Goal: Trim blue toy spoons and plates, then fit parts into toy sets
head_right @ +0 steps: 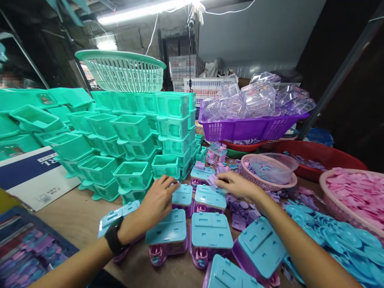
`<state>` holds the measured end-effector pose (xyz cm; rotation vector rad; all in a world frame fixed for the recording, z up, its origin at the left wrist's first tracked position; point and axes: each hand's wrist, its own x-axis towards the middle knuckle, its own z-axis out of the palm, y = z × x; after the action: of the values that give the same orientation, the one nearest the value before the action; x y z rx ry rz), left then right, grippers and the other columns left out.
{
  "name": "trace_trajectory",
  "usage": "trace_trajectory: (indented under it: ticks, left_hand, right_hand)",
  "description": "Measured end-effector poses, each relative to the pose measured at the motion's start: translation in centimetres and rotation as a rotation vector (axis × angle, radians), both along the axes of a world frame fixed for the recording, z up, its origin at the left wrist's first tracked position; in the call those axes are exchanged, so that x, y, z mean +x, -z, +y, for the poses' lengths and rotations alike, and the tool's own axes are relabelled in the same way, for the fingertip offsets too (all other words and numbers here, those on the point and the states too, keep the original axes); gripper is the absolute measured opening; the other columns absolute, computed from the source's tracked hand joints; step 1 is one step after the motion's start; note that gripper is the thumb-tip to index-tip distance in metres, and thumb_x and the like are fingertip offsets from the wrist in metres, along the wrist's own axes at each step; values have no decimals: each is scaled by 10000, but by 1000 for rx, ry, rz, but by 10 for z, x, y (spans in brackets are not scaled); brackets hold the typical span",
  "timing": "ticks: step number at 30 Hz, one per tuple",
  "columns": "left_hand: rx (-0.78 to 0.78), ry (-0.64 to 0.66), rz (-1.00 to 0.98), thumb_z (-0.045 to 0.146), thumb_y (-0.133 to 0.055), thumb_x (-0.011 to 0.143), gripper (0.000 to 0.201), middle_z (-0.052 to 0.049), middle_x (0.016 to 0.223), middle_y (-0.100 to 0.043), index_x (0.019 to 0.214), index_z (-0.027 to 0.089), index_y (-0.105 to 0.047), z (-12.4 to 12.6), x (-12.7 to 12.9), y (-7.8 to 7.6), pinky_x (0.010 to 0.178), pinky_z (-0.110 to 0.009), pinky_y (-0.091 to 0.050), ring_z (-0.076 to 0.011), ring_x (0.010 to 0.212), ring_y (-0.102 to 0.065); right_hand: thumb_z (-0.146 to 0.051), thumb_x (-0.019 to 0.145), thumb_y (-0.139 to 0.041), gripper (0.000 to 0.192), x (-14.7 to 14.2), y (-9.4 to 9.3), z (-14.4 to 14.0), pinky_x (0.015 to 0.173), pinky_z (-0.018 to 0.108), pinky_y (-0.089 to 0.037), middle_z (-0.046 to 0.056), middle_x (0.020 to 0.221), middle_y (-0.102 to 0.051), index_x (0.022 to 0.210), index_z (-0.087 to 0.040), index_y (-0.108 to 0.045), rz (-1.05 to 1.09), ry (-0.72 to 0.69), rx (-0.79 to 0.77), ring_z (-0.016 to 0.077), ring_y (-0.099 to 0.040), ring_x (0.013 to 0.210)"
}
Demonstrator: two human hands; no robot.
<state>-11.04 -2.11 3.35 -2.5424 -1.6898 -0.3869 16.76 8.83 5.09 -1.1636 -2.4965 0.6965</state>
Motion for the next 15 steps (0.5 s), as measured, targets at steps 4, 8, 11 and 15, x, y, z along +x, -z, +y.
trace_trajectory:
  ticks: [4,8,11,15]
  left_hand:
    - [-31,136,-43,46,-487,817,503,-134,1343,-588,1304,140,-573,6,23,-1,1019,-497,-448,-321,1220,-487]
    - [-67,199,-15,51,-473,846,511,-141,1383,-562,1347,138,-518,19,42,0,994,-524,-457,-329,1238,-476]
    - [-45,220,8,50,-471,855,538,-137,1383,-553,1384,147,-479,28,50,2,971,-530,-466,-329,1230,-469]
    - [-29,198,27,34,-455,851,533,-120,1377,-554,1366,165,-493,32,53,4,953,-517,-467,-315,1210,-468]
  right_hand:
    - [-635,855,-538,458,-23,3,4,581,282,-327,-4,630,-528,651,-225,-538,3,-79,-39,162,-450,634]
    - [-660,845,-551,468,-29,2,14,583,286,-352,-2,623,-558,672,-226,-572,-34,-142,-93,159,-460,617]
    - [-761,821,-491,568,-27,-2,23,551,274,-350,-33,576,-454,636,-224,-513,-81,-194,-155,135,-396,570]
    - [-840,784,-457,639,-24,-4,34,539,258,-339,-56,580,-367,622,-222,-461,-119,-257,-206,119,-359,566]
